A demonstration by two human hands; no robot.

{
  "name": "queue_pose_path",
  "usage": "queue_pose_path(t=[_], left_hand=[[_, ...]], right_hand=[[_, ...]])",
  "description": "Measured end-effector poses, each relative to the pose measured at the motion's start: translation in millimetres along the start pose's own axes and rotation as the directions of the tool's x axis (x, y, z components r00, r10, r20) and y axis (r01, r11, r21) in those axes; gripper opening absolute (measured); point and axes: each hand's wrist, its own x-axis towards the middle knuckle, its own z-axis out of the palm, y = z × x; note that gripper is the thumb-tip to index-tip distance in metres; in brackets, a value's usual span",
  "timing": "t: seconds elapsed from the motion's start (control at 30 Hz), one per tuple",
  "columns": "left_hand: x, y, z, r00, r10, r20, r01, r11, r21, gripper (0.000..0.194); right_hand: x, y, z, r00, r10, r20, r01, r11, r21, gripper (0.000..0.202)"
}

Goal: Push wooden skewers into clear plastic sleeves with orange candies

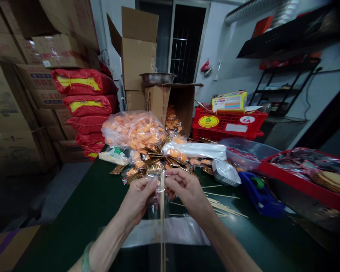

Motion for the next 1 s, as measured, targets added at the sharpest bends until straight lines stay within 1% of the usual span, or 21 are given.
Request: queue_pose_path(t=[0.03, 0.07, 0.1, 0.13, 0.2, 0.27, 0.3, 0.37, 0.43, 0.5, 0.57, 0.6, 0.63, 0.7, 0.77, 0.83, 0.93, 1.0], left_hand=[[1, -1, 0.0, 0.999, 0.021, -0.040, -0.021, 1.000, -0.004, 0.037], [2, -2, -0.3, 0.996, 0.052, -0.075, -0.051, 0.999, 0.013, 0.036], [2, -3, -0.9, 0.990, 0.092, -0.104, -0.087, 0.995, 0.050, 0.034], [3, -4, -1.5, 0.983, 0.138, -0.119, -0.127, 0.987, 0.101, 0.033], [2, -6, -1.7, 0.969, 0.225, -0.100, -0.201, 0.958, 0.207, 0.034], [1, -7, -0.7, 0.965, 0.258, -0.036, -0.238, 0.931, 0.277, 0.035], [1, -7, 0.1, 0.969, 0.246, -0.005, -0.234, 0.927, 0.293, 0.034], [-1, -7, 1.3, 0.974, 0.224, 0.036, -0.223, 0.918, 0.326, 0.033], [-2, -7, 1.6, 0.973, 0.225, 0.043, -0.225, 0.899, 0.377, 0.033], [-2, -10, 0.9, 0.982, 0.186, 0.040, -0.187, 0.901, 0.392, 0.036], [-2, -14, -0.4, 0.996, 0.072, 0.056, -0.086, 0.941, 0.327, 0.039], [-3, -17, -1.1, 0.997, 0.008, 0.080, -0.031, 0.957, 0.289, 0.041], [-3, -20, -1.9, 0.992, -0.046, 0.116, 0.014, 0.964, 0.265, 0.042], [-3, -25, -4.0, 0.975, -0.116, 0.191, 0.060, 0.959, 0.276, 0.044], [-3, -29, -7.1, 0.957, -0.173, 0.234, 0.089, 0.940, 0.329, 0.044], [-2, -31, -11.0, 0.944, -0.218, 0.247, 0.116, 0.921, 0.372, 0.045], [1, -32, -16.1, 0.932, -0.246, 0.267, 0.134, 0.916, 0.378, 0.045], [1, -33, -17.2, 0.936, -0.243, 0.256, 0.154, 0.933, 0.324, 0.046]], right_hand=[[-3, -1, -2, 0.994, -0.034, -0.108, 0.029, 0.998, -0.048, 0.027], [-7, -1, -3, 0.973, -0.095, -0.211, 0.070, 0.990, -0.121, 0.024], [-11, -2, -3, 0.943, -0.174, -0.283, 0.115, 0.970, -0.214, 0.020], [-16, -2, -3, 0.918, -0.258, -0.301, 0.160, 0.936, -0.314, 0.017], [-26, -1, 2, 0.898, -0.377, -0.228, 0.234, 0.846, -0.479, 0.014], [-31, 2, 9, 0.896, -0.415, -0.156, 0.266, 0.785, -0.560, 0.015], [-32, 3, 12, 0.907, -0.400, -0.135, 0.260, 0.781, -0.567, 0.017], [-32, 5, 15, 0.944, -0.310, -0.109, 0.211, 0.825, -0.525, 0.024], [-30, 4, 14, 0.984, -0.165, -0.067, 0.126, 0.910, -0.394, 0.027], [-27, 4, 9, 1.000, -0.022, -0.009, 0.020, 0.977, -0.210, 0.028], [-25, 5, 3, 0.992, 0.104, 0.072, -0.100, 0.994, -0.051, 0.030], [-24, 7, 0, 0.979, 0.161, 0.123, -0.163, 0.987, 0.003, 0.031], [-23, 10, -3, 0.960, 0.215, 0.178, -0.226, 0.973, 0.042, 0.032], [-22, 16, -10, 0.911, 0.297, 0.286, -0.335, 0.938, 0.092, 0.035], [-21, 21, -16, 0.871, 0.338, 0.356, -0.396, 0.912, 0.103, 0.036], [-22, 22, -20, 0.864, 0.352, 0.360, -0.401, 0.913, 0.071, 0.035], [-22, 19, -20, 0.900, 0.313, 0.303, -0.334, 0.942, 0.018, 0.036], [-22, 20, -17, 0.933, 0.261, 0.247, -0.278, 0.960, 0.039, 0.039]])
